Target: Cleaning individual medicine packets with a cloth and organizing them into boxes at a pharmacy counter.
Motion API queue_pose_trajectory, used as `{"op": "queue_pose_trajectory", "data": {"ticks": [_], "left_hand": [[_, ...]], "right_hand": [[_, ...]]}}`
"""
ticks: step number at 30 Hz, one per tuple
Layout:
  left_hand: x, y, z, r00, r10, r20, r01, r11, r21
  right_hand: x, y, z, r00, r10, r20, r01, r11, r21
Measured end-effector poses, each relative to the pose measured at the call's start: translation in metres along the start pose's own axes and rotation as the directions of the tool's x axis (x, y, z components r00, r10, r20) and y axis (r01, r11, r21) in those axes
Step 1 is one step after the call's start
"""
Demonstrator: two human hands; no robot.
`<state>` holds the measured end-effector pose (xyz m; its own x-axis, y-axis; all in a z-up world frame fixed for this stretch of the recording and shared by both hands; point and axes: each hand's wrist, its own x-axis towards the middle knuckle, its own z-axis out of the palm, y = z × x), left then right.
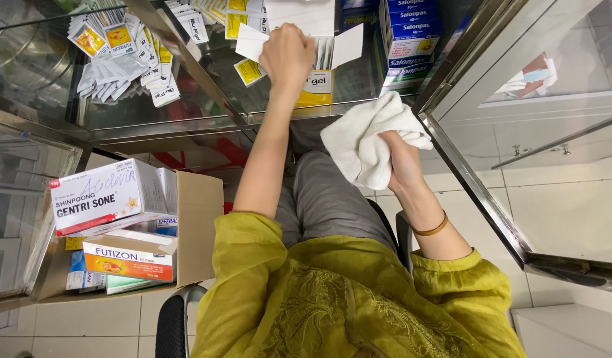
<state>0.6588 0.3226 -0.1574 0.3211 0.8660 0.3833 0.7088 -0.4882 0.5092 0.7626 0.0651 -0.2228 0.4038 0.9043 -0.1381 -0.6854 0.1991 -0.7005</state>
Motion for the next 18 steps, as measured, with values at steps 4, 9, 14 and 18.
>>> {"op": "queue_pose_trajectory", "data": {"ticks": [4,9,14,18], "left_hand": [[0.007,-0.004,0.000,0.966,-0.134,0.222,0.124,0.991,0.056],[0.010,-0.020,0.043,0.997,0.073,-0.012,-0.070,0.981,0.179],[0.008,-0.014,0.015,0.994,0.102,0.036,-0.106,0.985,0.138],[0.006,-0.026,0.015,0.985,0.119,-0.126,-0.085,0.965,0.249]], "right_hand": [[-0.002,-0.005,0.007,1.000,-0.005,0.004,0.006,1.000,-0.009],[0.000,-0.001,0.004,1.000,0.017,0.014,-0.016,1.000,-0.014],[0.000,-0.001,0.002,1.000,0.011,0.011,-0.011,1.000,-0.021],[0.002,-0.006,0.006,0.999,-0.012,0.033,0.012,1.000,0.004]]}}
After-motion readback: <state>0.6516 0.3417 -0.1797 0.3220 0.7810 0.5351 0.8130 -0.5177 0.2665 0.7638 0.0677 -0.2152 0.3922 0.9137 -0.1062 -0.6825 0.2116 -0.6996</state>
